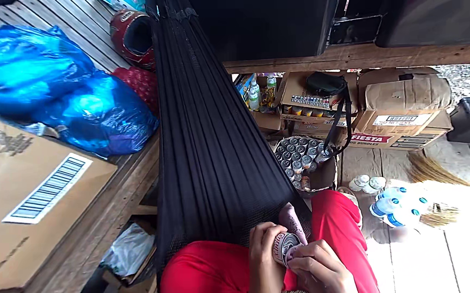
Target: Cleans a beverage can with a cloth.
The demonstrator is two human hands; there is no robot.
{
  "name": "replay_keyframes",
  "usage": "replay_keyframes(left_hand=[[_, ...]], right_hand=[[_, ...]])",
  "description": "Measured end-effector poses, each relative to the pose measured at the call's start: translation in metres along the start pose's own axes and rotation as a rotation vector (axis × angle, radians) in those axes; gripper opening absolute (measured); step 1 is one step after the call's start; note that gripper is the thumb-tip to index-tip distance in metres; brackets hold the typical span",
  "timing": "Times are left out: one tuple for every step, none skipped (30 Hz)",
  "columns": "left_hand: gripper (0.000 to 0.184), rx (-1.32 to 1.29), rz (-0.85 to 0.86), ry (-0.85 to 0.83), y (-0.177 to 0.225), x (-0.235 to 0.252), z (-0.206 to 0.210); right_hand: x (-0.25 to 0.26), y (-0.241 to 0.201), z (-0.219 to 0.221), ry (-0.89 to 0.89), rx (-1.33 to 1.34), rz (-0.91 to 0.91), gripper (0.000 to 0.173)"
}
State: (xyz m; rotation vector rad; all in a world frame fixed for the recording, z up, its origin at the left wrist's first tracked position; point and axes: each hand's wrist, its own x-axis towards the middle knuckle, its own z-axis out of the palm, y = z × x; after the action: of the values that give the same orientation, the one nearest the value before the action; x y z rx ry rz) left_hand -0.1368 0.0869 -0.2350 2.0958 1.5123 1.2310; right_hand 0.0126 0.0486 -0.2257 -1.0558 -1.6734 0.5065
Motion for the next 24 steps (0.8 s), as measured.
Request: replay_keyframes(left_hand=[[0.021,0.0,0.002,0.0,0.002,0.001,0.005],[0.022,-0.006,0.0,-0.004,0.006,0.002,0.012],[0.024,-0.022,-0.005,-0.009,0.011,0.003,0.021],[0.026,-0.042,-0.011,-0.012,0.017,0.004,0.031],[0.028,-0.062,-0.017,-0.016,0.024,0.005,0.042],[0.029,-0.079,-0.025,-0.016,0.031,0.007,0.053],[0.03,-0.093,-0.034,-0.011,0.038,0.009,0.064],[0.031,-0.103,-0.042,0.0,0.044,0.012,0.074],[0.031,-0.103,-0.041,0.015,0.05,0.016,0.084],[0.032,-0.1,-0.032,0.033,0.055,0.021,0.094],[0.031,-0.099,-0.022,0.047,0.06,0.026,0.103],[0.029,-0.101,-0.013,0.058,0.064,0.031,0.11],[0.028,-0.099,-0.004,0.07,0.069,0.037,0.117],[0.026,-0.094,0.003,0.08,0.073,0.042,0.124],[0.026,-0.088,0.008,0.09,0.077,0.046,0.13],[0.026,-0.085,0.012,0.097,0.082,0.049,0.136],[0.026,-0.086,0.016,0.096,0.087,0.051,0.141],[0.025,-0.096,0.02,0.089,0.092,0.053,0.145],[0.025,-0.116,0.022,0.076,0.096,0.053,0.149],[0.026,-0.143,0.023,0.061,0.098,0.053,0.151],[0.025,-0.164,0.023,0.052,0.099,0.053,0.152],[0.025,-0.176,0.021,0.049,0.098,0.052,0.151],[0.024,-0.18,0.021,0.054,0.095,0.052,0.149],[0.023,-0.176,0.021,0.058,0.091,0.05,0.145]], right_hand=[[-0.002,0.005,-0.005,0.001,-0.01,-0.003,0.008],[-0.003,0.011,-0.011,0.01,-0.025,-0.01,0.007],[-0.003,0.017,-0.018,0.024,-0.043,-0.024,0.006],[-0.002,0.024,-0.026,0.04,-0.058,-0.04,0.006],[0.0,0.03,-0.034,0.055,-0.069,-0.054,0.007],[0.004,0.037,-0.044,0.066,-0.079,-0.066,0.007],[0.008,0.043,-0.053,0.073,-0.084,-0.07,0.007],[0.012,0.048,-0.063,0.077,-0.09,-0.07,0.007],[0.016,0.053,-0.073,0.079,-0.098,-0.069,0.007],[0.018,0.058,-0.082,0.089,-0.111,-0.069,0.007],[0.019,0.064,-0.091,0.102,-0.129,-0.07,0.008],[0.02,0.069,-0.098,0.117,-0.152,-0.074,0.008],[0.021,0.076,-0.106,0.134,-0.179,-0.084,0.008],[0.022,0.082,-0.113,0.152,-0.208,-0.095,0.008],[0.023,0.09,-0.12,0.169,-0.232,-0.101,0.008],[0.025,0.096,-0.128,0.184,-0.249,-0.1,0.008],[0.028,0.101,-0.135,0.203,-0.261,-0.094,0.009],[0.031,0.103,-0.141,0.219,-0.267,-0.091,0.009],[0.034,0.103,-0.145,0.227,-0.27,-0.094,0.009],[0.036,0.1,-0.147,0.227,-0.268,-0.099,0.009],[0.037,0.097,-0.147,0.219,-0.261,-0.104,0.008],[0.037,0.092,-0.146,0.203,-0.25,-0.101,0.008],[0.035,0.088,-0.144,0.184,-0.235,-0.093,0.007],[0.032,0.085,-0.139,0.168,-0.221,-0.089,0.006]])
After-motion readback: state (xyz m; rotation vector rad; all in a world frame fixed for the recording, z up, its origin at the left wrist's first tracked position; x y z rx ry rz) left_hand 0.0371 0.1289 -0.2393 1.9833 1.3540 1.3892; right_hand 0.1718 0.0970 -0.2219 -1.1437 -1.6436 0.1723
